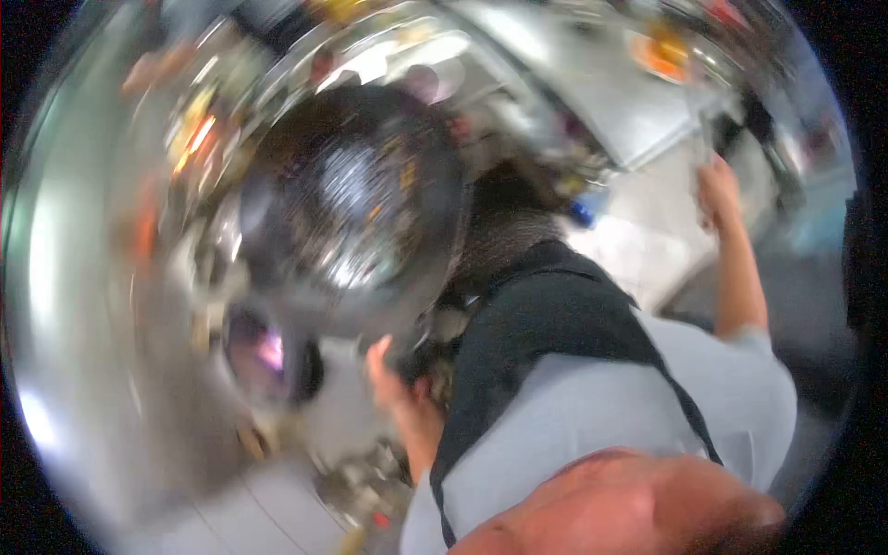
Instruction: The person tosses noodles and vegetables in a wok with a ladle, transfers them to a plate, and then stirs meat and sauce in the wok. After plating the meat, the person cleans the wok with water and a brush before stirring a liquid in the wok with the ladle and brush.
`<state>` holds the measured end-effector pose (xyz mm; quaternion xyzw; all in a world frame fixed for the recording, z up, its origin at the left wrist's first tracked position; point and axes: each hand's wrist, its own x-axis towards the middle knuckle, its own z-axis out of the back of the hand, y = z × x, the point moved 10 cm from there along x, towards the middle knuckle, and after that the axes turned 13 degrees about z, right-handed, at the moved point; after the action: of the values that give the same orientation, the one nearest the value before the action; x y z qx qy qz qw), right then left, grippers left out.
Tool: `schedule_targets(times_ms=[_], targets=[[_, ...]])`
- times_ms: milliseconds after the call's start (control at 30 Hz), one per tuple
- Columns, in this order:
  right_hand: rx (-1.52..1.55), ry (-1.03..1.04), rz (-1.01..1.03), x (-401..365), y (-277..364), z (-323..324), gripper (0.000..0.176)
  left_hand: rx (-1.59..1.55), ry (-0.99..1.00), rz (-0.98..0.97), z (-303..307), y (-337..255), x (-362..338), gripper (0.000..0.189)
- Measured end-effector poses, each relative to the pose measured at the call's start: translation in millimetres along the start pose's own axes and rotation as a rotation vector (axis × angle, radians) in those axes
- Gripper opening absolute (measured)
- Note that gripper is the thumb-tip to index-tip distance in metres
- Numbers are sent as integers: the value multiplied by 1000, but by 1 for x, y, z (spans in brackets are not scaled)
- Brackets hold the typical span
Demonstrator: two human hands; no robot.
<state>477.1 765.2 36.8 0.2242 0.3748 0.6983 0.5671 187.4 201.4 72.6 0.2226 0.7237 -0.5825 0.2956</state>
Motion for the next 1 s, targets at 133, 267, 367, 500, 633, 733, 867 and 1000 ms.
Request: schedule_targets(times_ms=[133, 267, 367, 500, 633, 733, 867, 1000], targets=[[873, 539, 183, -9, 39, -109, 47, -322, -81, 96, 98, 18, 33, 16], [794, 837, 18, -90, 151, -232, 60, -691, 29, -11, 141, -3, 100, 15], [828, 1364, 35, -204, 272, -343, 66, -858, -155, -181, 193, -20, 147, 12], [714, 1871, 243, -334, 429, -488, 59, -958, -245, -217, 225, -82, 198, 13], [205, 1727, 1311, -468, 564, -682, 49, -1109, -392, -166, 243, -110, 223, 13], [-33, 1369, 1970, -591, 616, -800, 50, -1235, -360, -174, 241, -116, 244, 15], [-324, 1497, 2034, -705, 601, -895, 32, -829, -593, -268, 226, -142, 213, 21], [-682, 1887, 1945, -740, 576, -949, 21, -1060, -597, -258, 218, -146, 230, 24]])
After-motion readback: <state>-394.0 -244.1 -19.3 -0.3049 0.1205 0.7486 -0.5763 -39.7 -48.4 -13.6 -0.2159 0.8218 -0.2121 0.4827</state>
